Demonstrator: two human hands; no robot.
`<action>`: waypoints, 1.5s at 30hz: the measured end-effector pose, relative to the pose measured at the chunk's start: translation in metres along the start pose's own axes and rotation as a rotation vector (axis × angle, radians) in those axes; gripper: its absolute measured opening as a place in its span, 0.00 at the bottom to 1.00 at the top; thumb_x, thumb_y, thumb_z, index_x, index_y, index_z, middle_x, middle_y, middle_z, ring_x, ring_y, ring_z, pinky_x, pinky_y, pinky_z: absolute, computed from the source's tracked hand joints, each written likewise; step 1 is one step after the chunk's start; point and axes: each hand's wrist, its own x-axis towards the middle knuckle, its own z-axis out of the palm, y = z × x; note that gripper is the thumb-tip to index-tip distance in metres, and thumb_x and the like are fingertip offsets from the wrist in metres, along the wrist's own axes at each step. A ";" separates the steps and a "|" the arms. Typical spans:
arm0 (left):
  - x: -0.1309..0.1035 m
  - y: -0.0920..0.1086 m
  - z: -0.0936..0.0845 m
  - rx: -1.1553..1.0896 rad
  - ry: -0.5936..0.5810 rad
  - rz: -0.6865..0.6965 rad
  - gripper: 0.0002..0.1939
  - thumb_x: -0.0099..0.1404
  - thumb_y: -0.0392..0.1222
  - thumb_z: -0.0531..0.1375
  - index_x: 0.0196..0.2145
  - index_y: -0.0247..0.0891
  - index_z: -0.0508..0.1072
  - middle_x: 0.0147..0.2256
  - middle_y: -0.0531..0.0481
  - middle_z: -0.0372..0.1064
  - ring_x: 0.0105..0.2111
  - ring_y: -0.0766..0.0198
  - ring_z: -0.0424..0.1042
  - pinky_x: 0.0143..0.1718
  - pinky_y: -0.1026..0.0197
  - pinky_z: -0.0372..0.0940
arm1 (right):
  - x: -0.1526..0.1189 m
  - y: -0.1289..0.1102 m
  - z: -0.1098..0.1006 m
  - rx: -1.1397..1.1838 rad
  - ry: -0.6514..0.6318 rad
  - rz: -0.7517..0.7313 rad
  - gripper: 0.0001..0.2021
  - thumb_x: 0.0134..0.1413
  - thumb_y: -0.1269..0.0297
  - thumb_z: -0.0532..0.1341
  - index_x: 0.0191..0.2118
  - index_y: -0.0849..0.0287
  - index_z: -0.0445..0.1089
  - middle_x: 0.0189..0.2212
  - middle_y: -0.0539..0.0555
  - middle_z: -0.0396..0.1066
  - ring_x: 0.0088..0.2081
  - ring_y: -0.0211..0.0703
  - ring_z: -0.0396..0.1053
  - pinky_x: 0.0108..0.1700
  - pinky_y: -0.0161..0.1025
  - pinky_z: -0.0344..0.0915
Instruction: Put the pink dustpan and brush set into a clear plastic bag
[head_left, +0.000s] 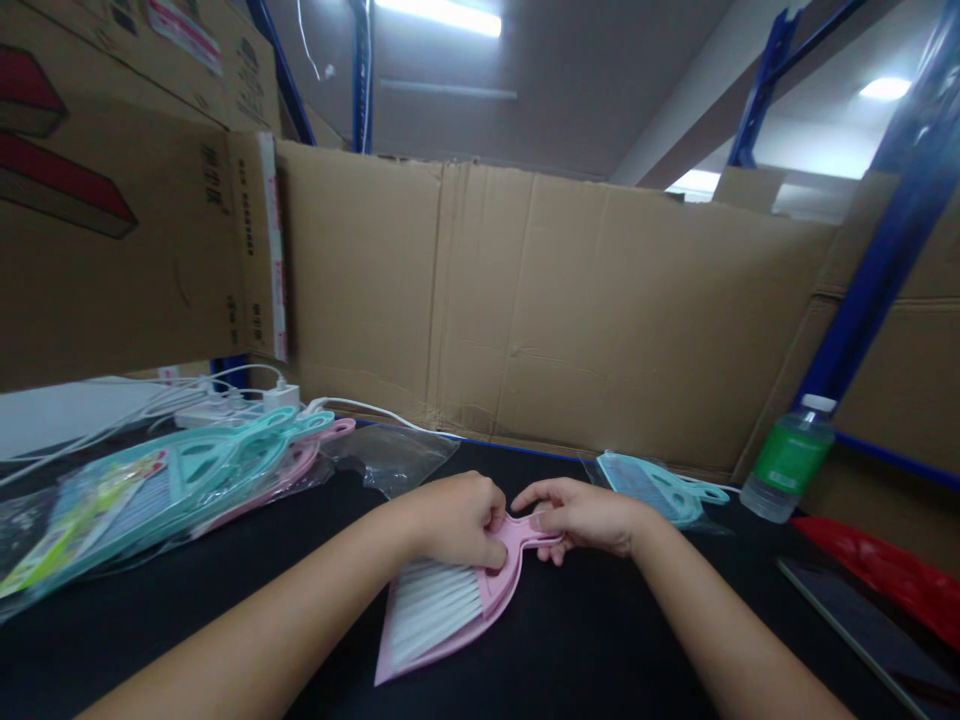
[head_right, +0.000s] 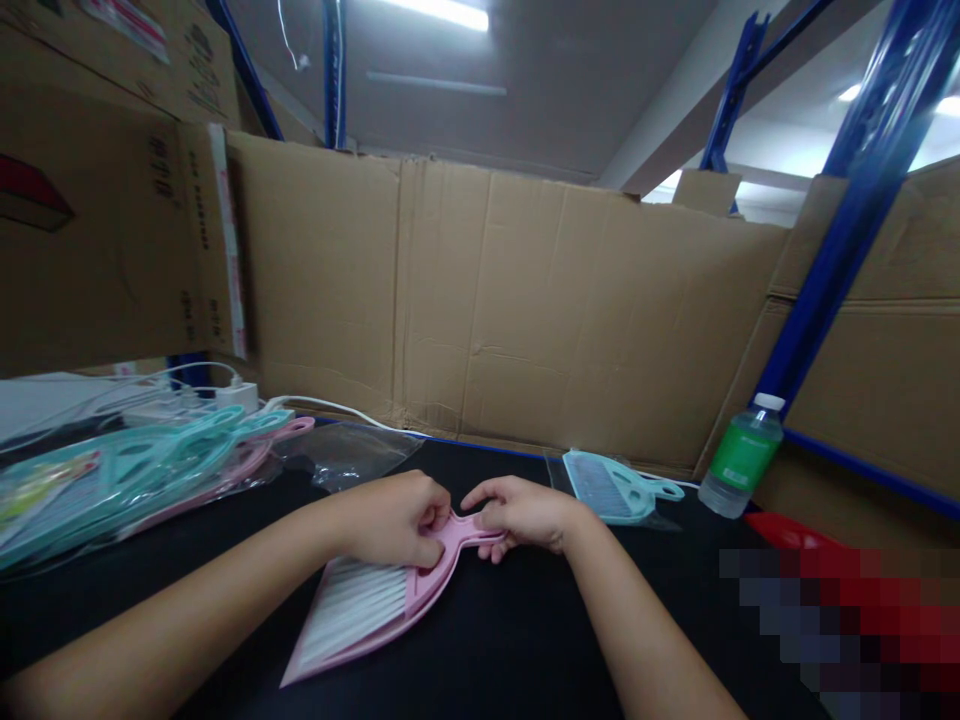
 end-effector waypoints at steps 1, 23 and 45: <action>0.000 0.000 0.000 -0.016 -0.011 0.001 0.09 0.48 0.47 0.60 0.25 0.39 0.71 0.20 0.56 0.63 0.19 0.69 0.57 0.19 0.65 0.50 | 0.001 0.000 0.000 -0.013 0.008 -0.008 0.15 0.49 0.73 0.61 0.46 0.62 0.64 0.21 0.49 0.70 0.23 0.35 0.71 0.25 0.30 0.67; 0.002 0.005 0.003 0.037 0.067 0.007 0.07 0.45 0.44 0.60 0.17 0.38 0.70 0.15 0.56 0.61 0.16 0.69 0.56 0.18 0.64 0.48 | -0.002 -0.007 0.004 -0.079 0.058 0.033 0.15 0.47 0.80 0.53 0.41 0.61 0.64 0.19 0.45 0.66 0.20 0.31 0.67 0.22 0.27 0.64; 0.004 0.014 0.013 -0.112 0.148 -0.020 0.09 0.51 0.43 0.57 0.20 0.39 0.73 0.17 0.54 0.65 0.18 0.68 0.59 0.21 0.64 0.50 | 0.000 -0.010 0.001 -0.360 0.276 0.065 0.14 0.43 0.77 0.55 0.39 0.60 0.64 0.21 0.46 0.64 0.21 0.32 0.63 0.18 0.27 0.58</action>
